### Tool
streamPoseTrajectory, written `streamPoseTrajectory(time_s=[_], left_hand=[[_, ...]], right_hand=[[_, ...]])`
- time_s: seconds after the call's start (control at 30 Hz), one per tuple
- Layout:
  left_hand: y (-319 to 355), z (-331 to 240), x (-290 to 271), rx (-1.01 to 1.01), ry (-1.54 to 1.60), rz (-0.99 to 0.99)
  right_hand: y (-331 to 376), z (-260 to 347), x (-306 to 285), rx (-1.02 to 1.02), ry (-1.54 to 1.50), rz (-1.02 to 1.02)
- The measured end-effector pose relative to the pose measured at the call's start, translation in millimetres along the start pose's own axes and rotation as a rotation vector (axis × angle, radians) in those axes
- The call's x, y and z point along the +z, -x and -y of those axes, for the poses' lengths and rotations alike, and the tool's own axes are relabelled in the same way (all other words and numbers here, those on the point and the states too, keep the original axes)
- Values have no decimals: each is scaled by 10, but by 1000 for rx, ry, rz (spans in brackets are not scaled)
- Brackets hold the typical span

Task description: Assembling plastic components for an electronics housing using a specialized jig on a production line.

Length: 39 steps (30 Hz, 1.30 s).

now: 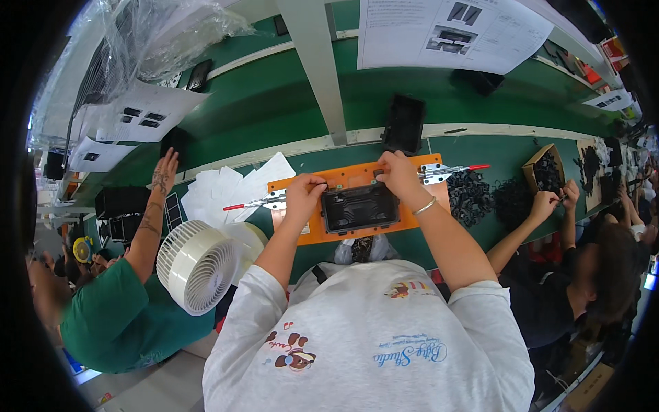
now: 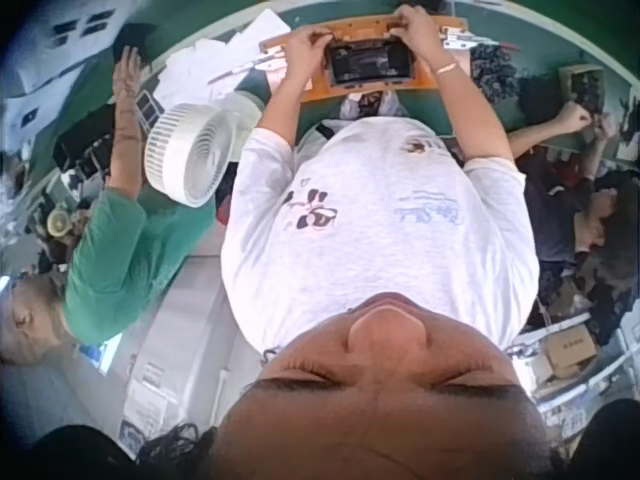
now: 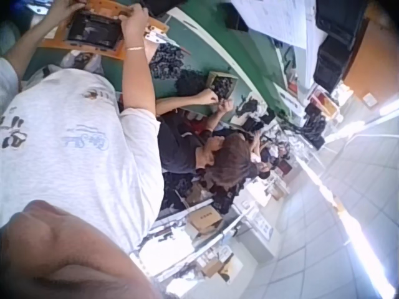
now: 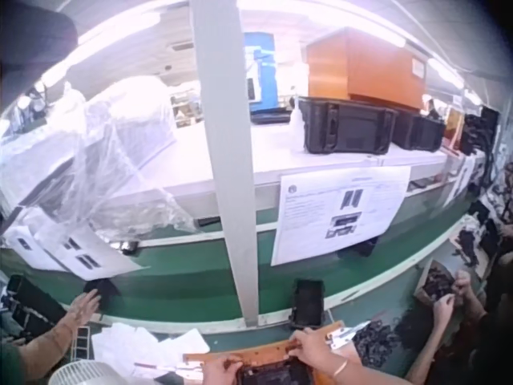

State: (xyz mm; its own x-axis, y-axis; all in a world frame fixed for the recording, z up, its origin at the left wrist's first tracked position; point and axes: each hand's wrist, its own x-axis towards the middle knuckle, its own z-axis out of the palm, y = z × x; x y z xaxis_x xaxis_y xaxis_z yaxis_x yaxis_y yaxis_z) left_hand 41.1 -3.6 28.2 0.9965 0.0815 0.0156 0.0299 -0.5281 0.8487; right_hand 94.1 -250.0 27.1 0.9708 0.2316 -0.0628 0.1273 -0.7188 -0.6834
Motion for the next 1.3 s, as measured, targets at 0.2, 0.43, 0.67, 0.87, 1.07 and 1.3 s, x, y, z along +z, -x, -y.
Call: streamPoseTrajectory(time_s=[0.2, 0.43, 0.67, 0.87, 1.07, 1.3], left_hand=[[-94, -8, 156, 98, -241, 36], [-40, 19, 241, 119, -256, -7], [-119, 32, 215, 136, -270, 41], [-135, 51, 248, 192, -374, 34], [-60, 60, 372, 93, -347, -40], [447, -197, 242, 438, -265, -150]], right_hand=[[81, -42, 101, -50, -28, -89], [94, -31, 88, -68, 22, -118], [123, -16, 115, -49, 63, -135], [149, 12, 137, -63, 106, -176], [167, -41, 158, -41, 109, -183], [931, 359, 164, -487, 112, -184]])
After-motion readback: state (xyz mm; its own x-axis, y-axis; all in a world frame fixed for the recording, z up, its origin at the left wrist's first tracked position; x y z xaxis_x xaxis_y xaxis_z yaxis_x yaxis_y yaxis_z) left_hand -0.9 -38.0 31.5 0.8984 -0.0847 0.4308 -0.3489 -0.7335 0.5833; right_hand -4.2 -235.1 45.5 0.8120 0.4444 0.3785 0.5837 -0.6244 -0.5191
